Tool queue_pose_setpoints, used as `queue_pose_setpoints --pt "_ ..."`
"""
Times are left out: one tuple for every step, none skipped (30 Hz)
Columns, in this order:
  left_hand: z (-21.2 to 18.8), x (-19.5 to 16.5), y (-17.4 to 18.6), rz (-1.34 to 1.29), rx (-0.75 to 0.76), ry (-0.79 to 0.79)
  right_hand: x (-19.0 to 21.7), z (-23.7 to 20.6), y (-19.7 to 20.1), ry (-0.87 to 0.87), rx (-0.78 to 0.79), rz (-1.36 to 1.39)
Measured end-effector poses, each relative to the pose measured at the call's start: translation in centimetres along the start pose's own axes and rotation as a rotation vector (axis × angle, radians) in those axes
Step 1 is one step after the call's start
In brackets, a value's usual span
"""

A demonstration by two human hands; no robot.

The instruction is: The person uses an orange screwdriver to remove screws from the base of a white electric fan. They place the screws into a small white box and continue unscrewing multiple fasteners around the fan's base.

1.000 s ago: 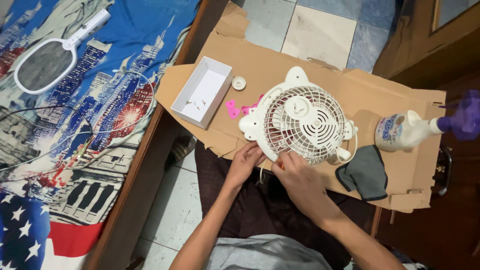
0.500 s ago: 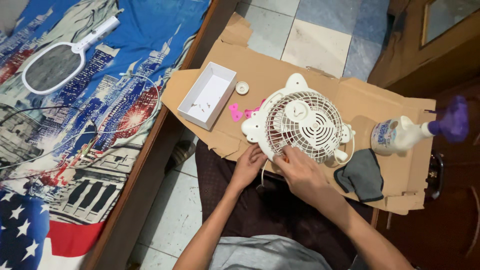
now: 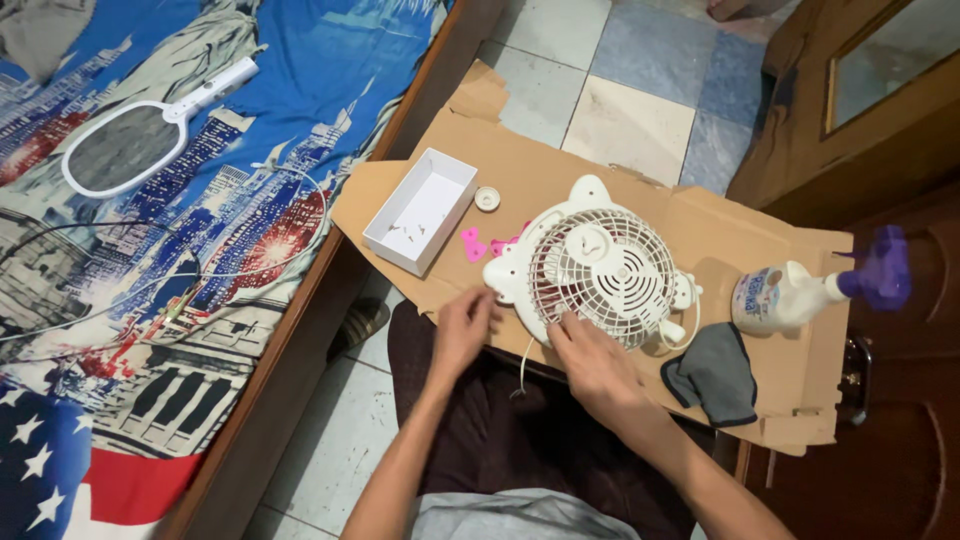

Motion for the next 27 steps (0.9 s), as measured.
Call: queue_pose_setpoints --pt "1.0 -2.0 0.7 0.083 -0.047 -0.178 -0.1 0.0 0.0 -0.003 0.004 -0.014" --pt "1.7 -3.9 1.3 0.169 -0.094 -0.352 -0.1 0.0 0.1 -0.005 0.01 -0.025" --pt "2.1 -5.5 1.6 0.257 -0.139 -0.524 -0.1 0.0 0.1 -0.006 0.018 -0.035" --pt "2.9 -6.0 1.5 0.295 -0.11 -0.536 0.1 0.0 0.3 -0.009 0.019 -0.053" --pt "3.9 -6.5 1.2 0.333 -0.08 -0.551 0.2 -0.1 0.5 -0.013 0.017 -0.073" --pt "4.7 -7.0 0.9 0.37 -0.051 -0.569 0.3 0.0 0.9 -0.017 0.012 -0.095" --pt "5.5 -7.0 0.6 0.432 -0.016 -0.549 0.6 0.1 1.4 -0.007 -0.016 -0.105" --pt "6.3 -7.0 0.3 0.494 0.02 -0.527 0.9 0.0 2.0 0.002 -0.042 -0.114" --pt "6.8 -6.8 0.0 0.554 0.057 -0.499 1.2 -0.1 2.7 0.011 -0.065 -0.122" --pt "7.1 -6.8 0.0 0.558 0.078 -0.51 1.7 -0.3 3.7 0.027 -0.141 -0.161" --pt "7.4 -6.8 0.1 0.563 0.099 -0.522 2.2 -0.6 4.7 0.043 -0.217 -0.199" --pt "7.5 -6.8 0.1 0.567 0.121 -0.532 2.6 -0.8 5.5 0.057 -0.294 -0.237" --pt "7.6 -6.8 0.1 0.589 0.125 -0.538 2.8 -0.7 5.8 0.055 -0.298 -0.23" --pt "7.7 -6.7 0.0 0.611 0.128 -0.543 2.8 -0.7 6.1 0.053 -0.302 -0.223" --pt "7.8 -6.7 0.0 0.634 0.133 -0.547 2.9 -0.6 6.2 0.05 -0.307 -0.215" --pt "7.8 -6.5 0.0 0.649 0.128 -0.528 2.8 -0.4 6.1 0.038 -0.272 -0.199" --pt "7.8 -6.3 0.0 0.664 0.121 -0.509 2.7 -0.3 5.8 0.027 -0.238 -0.183" --pt "7.9 -6.2 0.1 0.678 0.114 -0.491 2.5 -0.1 5.6 0.017 -0.204 -0.169" --pt "7.8 -6.3 0.2 0.666 0.09 -0.507 2.4 -0.1 5.4 0.016 -0.189 -0.149" --pt "7.5 -6.3 0.3 0.656 0.066 -0.523 2.3 0.0 5.2 0.015 -0.174 -0.128" --pt "7.3 -6.3 0.5 0.645 0.042 -0.538 2.1 -0.1 5.1 0.015 -0.159 -0.108" --pt "7.1 -6.3 0.5 0.626 0.029 -0.546 2.1 -0.1 5.0 0.023 -0.158 -0.103" --pt "6.9 -6.2 0.6 0.606 0.015 -0.553 2.0 -0.2 4.9 0.032 -0.156 -0.098" --pt "6.7 -6.1 0.7 0.586 0.001 -0.56 2.0 -0.2 4.8 0.041 -0.154 -0.093" --pt "6.6 -6.0 0.7 0.588 0.001 -0.566 1.9 -0.2 4.7 0.037 -0.146 -0.1" --pt "6.5 -5.9 0.8 0.591 0.002 -0.572 1.9 -0.2 4.7 0.033 -0.138 -0.107" --pt "6.4 -5.8 0.9 0.593 0.004 -0.578 1.8 -0.2 4.6 0.027 -0.13 -0.113"
Point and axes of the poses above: each hand's wrist, its own z-axis towards the middle knuckle, its own y-axis out of the back of the hand, x = y × z, the point moved 7 cm from there along z, towards the middle knuckle, and after that the axes turned 7 degrees about -z, right-handed, at the moved point
